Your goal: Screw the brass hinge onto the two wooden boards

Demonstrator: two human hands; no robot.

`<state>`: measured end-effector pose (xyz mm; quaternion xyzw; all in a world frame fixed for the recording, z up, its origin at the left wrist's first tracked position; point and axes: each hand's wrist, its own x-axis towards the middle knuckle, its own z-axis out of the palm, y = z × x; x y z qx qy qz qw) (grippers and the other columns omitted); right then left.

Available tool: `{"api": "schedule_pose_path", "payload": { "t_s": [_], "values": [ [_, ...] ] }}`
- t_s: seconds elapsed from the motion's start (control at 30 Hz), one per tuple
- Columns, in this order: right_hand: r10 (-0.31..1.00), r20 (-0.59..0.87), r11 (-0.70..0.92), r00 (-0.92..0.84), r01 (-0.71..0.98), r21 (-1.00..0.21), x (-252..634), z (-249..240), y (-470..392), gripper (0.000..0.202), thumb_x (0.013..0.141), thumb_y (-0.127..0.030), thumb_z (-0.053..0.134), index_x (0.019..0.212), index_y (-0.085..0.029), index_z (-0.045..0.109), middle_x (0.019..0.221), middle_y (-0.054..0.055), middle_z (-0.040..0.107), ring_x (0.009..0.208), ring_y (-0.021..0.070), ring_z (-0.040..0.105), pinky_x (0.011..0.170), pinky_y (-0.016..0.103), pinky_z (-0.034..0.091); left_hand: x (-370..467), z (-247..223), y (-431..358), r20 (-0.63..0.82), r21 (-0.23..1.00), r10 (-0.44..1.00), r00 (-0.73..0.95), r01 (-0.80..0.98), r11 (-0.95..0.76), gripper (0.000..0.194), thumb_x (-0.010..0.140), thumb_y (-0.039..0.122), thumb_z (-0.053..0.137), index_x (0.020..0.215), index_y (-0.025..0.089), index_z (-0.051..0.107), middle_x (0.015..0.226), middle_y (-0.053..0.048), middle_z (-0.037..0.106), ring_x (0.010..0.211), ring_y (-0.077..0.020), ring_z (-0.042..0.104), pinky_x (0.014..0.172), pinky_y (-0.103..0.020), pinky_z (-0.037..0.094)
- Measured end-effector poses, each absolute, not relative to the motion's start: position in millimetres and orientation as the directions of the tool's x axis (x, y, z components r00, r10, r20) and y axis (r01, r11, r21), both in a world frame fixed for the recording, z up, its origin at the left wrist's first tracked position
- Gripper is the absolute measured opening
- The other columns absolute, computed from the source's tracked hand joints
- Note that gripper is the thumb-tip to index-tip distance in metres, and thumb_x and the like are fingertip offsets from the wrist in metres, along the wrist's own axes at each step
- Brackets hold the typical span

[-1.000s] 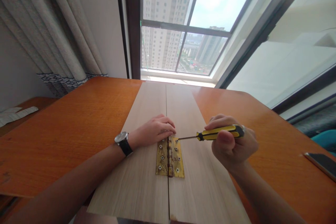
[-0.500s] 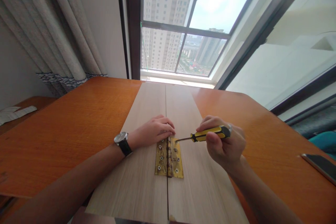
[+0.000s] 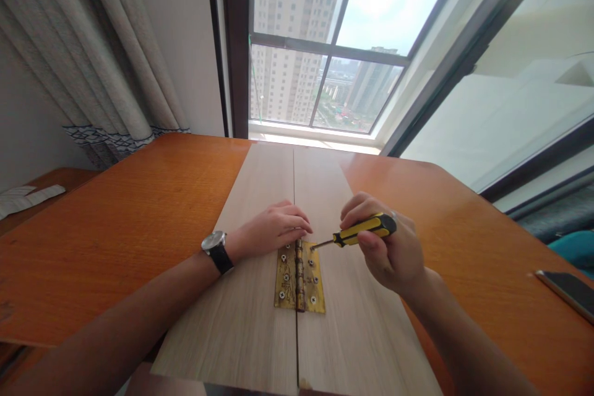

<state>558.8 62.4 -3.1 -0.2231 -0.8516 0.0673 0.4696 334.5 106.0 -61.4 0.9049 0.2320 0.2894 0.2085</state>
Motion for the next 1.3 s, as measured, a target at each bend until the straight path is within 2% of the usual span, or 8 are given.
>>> {"api": "schedule_pose_path", "payload": {
  "t_s": [0.17,0.37,0.57,0.67,0.77,1.0,1.2,1.3],
  "values": [
    [0.448,0.74,0.892,-0.502,0.306,-0.332,558.4,2.3,62.9,0.032,0.105,-0.041,0.044,0.086,-0.019,0.058,0.076,0.002,0.059,0.067,0.0128,0.058,0.06,0.026,0.046,347.1,-43.5,100.4,0.46,0.667,0.503,0.731,0.089,-0.739,0.027,0.105,0.03,0.049,0.113,0.017,0.072,0.115,-0.009,0.072,0.11,-0.0193,0.063,0.1,-0.032,0.047],
    [0.505,0.702,0.862,-0.502,0.335,-0.38,565.1,3.3,68.2,0.032,0.105,-0.042,0.041,0.096,-0.021,0.063,0.084,0.002,0.059,0.074,0.0133,0.06,0.065,0.026,0.048,366.0,-27.5,99.3,0.316,0.877,0.517,0.796,-0.037,-0.479,0.023,0.1,0.026,0.055,0.095,0.014,0.074,0.092,-0.005,0.076,0.09,-0.0146,0.069,0.086,-0.025,0.051],
    [0.655,0.712,0.738,-0.252,0.412,-0.534,562.1,-3.5,61.9,0.036,0.09,-0.035,0.072,0.125,-0.03,0.065,0.096,0.0,0.071,0.086,0.0161,0.067,0.08,0.03,0.053,368.9,-36.1,101.5,0.383,0.859,0.632,0.673,-0.009,-0.511,0.018,0.091,0.024,0.068,0.078,0.014,0.075,0.08,-0.003,0.073,0.074,-0.0127,0.067,0.076,-0.022,0.051],
    [0.696,0.701,0.689,-0.153,0.416,-0.593,557.8,-2.0,54.6,0.023,0.088,-0.028,0.075,0.11,-0.032,0.071,0.094,-0.003,0.076,0.085,0.0161,0.072,0.083,0.03,0.055,368.2,-39.9,100.6,0.427,0.833,0.637,0.642,-0.006,-0.553,0.019,0.09,0.025,0.07,0.076,0.015,0.077,0.084,-0.005,0.074,0.078,-0.0144,0.069,0.077,-0.023,0.052],
    [0.727,0.65,0.672,-0.222,0.425,-0.606,556.9,5.7,51.1,0.012,0.089,-0.024,0.073,0.1,-0.029,0.073,0.09,-0.004,0.076,0.08,0.0141,0.072,0.077,0.027,0.055,366.4,-42.6,98.9,0.415,0.848,0.652,0.634,-0.011,-0.529,0.018,0.09,0.027,0.07,0.078,0.015,0.078,0.086,-0.006,0.075,0.079,-0.0149,0.069,0.077,-0.023,0.053],
    [0.672,0.572,0.68,-0.47,0.086,-0.728,569.8,8.5,62.7,0.023,0.095,-0.022,0.065,0.112,-0.035,0.072,0.095,-0.003,0.075,0.088,0.0151,0.071,0.078,0.029,0.057,365.5,-40.0,98.3,0.358,0.88,0.59,0.723,-0.05,-0.473,0.02,0.096,0.026,0.064,0.089,0.015,0.079,0.091,-0.006,0.078,0.088,-0.016,0.072,0.085,-0.025,0.054],
    [0.827,0.517,0.51,-0.219,-0.091,-0.855,541.8,2.9,48.8,0.025,0.099,-0.034,0.06,0.123,-0.03,0.063,0.098,0.001,0.068,0.083,0.0139,0.065,0.071,0.028,0.057,368.3,-40.3,95.9,0.478,0.779,0.622,0.621,0.028,-0.627,0.019,0.097,0.021,0.063,0.087,0.013,0.078,0.088,-0.006,0.077,0.084,-0.0141,0.071,0.081,-0.023,0.054],
    [0.853,0.51,0.479,-0.11,-0.223,-0.849,524.9,-0.2,38.8,0.015,0.095,-0.04,0.065,0.097,-0.025,0.064,0.074,-0.003,0.059,0.064,0.0113,0.056,0.055,0.024,0.048,367.8,-43.2,93.5,0.491,0.746,0.589,0.642,0.039,-0.665,0.022,0.098,0.027,0.063,0.088,0.013,0.077,0.087,-0.007,0.076,0.079,-0.0131,0.069,0.077,-0.022,0.053]
  ]
}}
